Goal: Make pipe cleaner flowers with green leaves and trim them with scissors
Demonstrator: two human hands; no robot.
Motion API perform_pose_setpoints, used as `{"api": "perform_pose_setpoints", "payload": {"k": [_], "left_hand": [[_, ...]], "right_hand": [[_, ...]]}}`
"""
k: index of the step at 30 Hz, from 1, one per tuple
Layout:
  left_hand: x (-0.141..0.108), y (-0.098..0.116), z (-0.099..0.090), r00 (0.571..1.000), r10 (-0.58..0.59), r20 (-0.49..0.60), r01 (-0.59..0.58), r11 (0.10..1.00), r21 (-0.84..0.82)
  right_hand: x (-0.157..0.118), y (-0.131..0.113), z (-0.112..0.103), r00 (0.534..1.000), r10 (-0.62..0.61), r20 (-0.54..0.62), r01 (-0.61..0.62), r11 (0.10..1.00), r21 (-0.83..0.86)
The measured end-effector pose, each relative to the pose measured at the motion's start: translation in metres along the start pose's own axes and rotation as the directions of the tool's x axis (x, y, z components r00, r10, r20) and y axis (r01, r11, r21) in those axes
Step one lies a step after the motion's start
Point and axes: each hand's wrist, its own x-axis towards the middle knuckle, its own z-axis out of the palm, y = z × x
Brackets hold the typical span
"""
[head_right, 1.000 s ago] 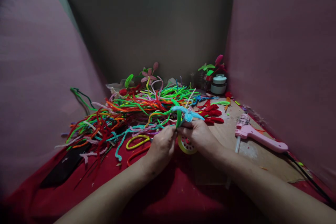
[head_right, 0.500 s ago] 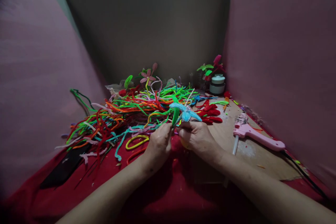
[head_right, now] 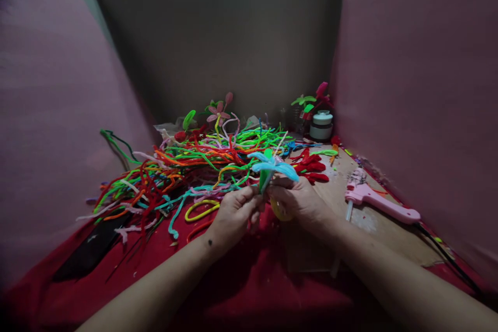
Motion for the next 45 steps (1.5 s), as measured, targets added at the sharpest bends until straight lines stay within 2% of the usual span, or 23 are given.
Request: {"api": "perform_pose_setpoints", "payload": {"k": [5, 10, 16, 19, 21, 25, 27, 30, 32, 34, 35, 38, 39, 41, 43, 45], "left_hand": [[0.001, 0.004, -0.008, 0.979, -0.069, 0.194, 0.120, 0.958, -0.262], [0.005, 0.000, -0.015, 0.886, -0.082, 0.457, 0.318, 0.825, -0.468], [0.002, 0.000, -0.021, 0.783, -0.022, 0.621, 0.442, 0.722, -0.532], [0.002, -0.001, -0.023, 0.749, -0.037, 0.662, 0.501, 0.685, -0.529], [0.004, -0.001, -0.024, 0.735, -0.073, 0.674, 0.525, 0.690, -0.498], [0.008, -0.001, -0.024, 0.761, -0.143, 0.633, 0.505, 0.743, -0.439], [0.009, 0.000, -0.021, 0.810, -0.136, 0.570, 0.434, 0.793, -0.428], [0.008, 0.000, -0.014, 0.941, -0.075, 0.329, 0.199, 0.910, -0.363], [0.007, -0.002, -0.009, 0.990, -0.010, 0.142, 0.045, 0.967, -0.250], [0.005, -0.005, -0.005, 0.995, 0.103, 0.005, -0.102, 0.993, -0.062], [0.004, -0.007, -0.004, 0.982, 0.183, -0.037, -0.181, 0.982, 0.053], [0.002, -0.011, -0.003, 0.915, 0.396, -0.078, -0.352, 0.878, 0.324], [0.002, -0.010, -0.003, 0.907, 0.414, -0.080, -0.365, 0.865, 0.344], [0.001, -0.006, -0.003, 0.935, 0.342, -0.095, -0.308, 0.914, 0.265], [0.002, -0.001, -0.003, 0.985, 0.163, -0.063, -0.162, 0.986, 0.028], [0.002, 0.003, -0.004, 0.997, 0.002, 0.078, 0.020, 0.962, -0.273]], "right_hand": [[0.003, -0.002, -0.006, 0.991, 0.042, 0.131, -0.065, 0.982, 0.175], [0.001, -0.008, -0.011, 0.962, 0.082, 0.259, -0.110, 0.989, 0.095], [0.000, -0.009, -0.012, 0.960, 0.046, 0.278, -0.023, 0.996, -0.083], [-0.003, -0.006, -0.012, 0.971, 0.005, 0.238, 0.024, 0.992, -0.121], [-0.005, -0.003, -0.012, 0.983, -0.012, 0.183, 0.034, 0.992, -0.120], [-0.010, 0.001, -0.009, 0.997, 0.044, 0.062, -0.040, 0.997, -0.064], [-0.011, 0.000, -0.006, 0.997, 0.055, 0.048, -0.055, 0.998, -0.013], [-0.008, -0.004, 0.000, 0.999, 0.029, 0.023, -0.030, 0.999, 0.035], [-0.006, -0.007, 0.004, 1.000, -0.009, -0.012, 0.010, 0.998, 0.063], [-0.005, -0.008, 0.007, 0.997, -0.046, -0.060, 0.050, 0.996, 0.076], [-0.005, -0.008, 0.008, 0.995, -0.056, -0.080, 0.062, 0.996, 0.070], [-0.005, -0.009, 0.008, 0.993, -0.066, -0.100, 0.068, 0.998, 0.012], [-0.005, -0.008, 0.008, 0.992, -0.074, -0.101, 0.074, 0.997, -0.005], [-0.004, -0.007, 0.007, 0.990, -0.095, -0.101, 0.094, 0.995, -0.016], [-0.003, -0.006, 0.004, 0.989, -0.110, -0.096, 0.112, 0.994, 0.009], [-0.003, -0.005, 0.002, 0.988, -0.121, -0.092, 0.125, 0.991, 0.040]]}}
